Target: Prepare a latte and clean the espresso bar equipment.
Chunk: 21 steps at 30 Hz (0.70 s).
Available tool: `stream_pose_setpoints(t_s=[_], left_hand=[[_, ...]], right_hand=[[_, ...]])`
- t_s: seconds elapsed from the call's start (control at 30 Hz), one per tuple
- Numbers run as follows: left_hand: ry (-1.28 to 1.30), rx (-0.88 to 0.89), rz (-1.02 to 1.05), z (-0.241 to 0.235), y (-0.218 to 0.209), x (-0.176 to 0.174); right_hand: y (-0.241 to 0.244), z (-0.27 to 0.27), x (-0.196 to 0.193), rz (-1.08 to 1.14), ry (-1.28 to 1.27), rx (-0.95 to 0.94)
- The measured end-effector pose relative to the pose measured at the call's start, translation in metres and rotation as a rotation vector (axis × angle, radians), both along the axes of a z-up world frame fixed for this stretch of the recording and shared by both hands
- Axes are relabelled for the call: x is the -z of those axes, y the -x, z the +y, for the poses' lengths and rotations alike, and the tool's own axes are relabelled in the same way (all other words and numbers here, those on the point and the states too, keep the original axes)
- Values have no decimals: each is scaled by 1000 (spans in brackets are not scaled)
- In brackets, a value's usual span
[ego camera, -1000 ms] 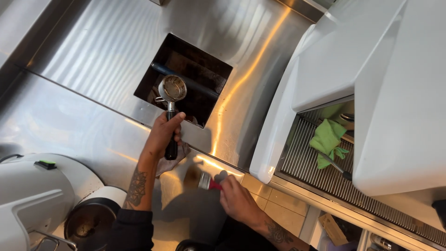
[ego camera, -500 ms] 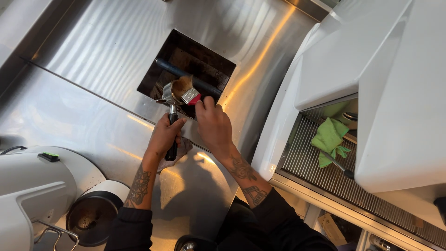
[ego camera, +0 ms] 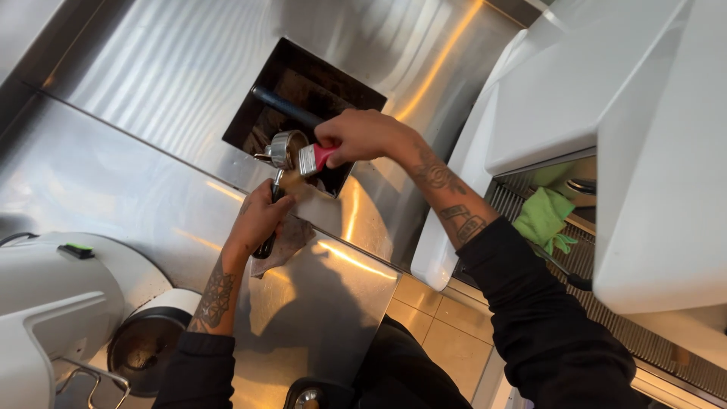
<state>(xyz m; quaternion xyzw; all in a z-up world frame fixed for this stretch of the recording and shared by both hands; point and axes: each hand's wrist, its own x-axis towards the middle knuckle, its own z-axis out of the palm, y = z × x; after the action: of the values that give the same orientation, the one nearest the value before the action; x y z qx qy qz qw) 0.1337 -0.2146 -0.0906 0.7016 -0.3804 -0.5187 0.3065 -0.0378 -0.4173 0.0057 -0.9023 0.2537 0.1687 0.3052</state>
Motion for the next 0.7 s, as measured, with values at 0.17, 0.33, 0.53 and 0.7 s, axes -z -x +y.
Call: stream_pose_setpoints(t_s=[0.17,0.33,0.53,0.7], left_hand=[[-37,-17,215,-10,-1,4],[-117,-41,-66,-18,4,9],[31,53,-626,-25,-5,82],[126,-43,-528,-45,-24,67]], right_hand=[[1,-7,19,-137,-335,215],[-19,21,75,-137,363,314],[-26,36,200,115,442,230],[-24,33,126,75,266,476]])
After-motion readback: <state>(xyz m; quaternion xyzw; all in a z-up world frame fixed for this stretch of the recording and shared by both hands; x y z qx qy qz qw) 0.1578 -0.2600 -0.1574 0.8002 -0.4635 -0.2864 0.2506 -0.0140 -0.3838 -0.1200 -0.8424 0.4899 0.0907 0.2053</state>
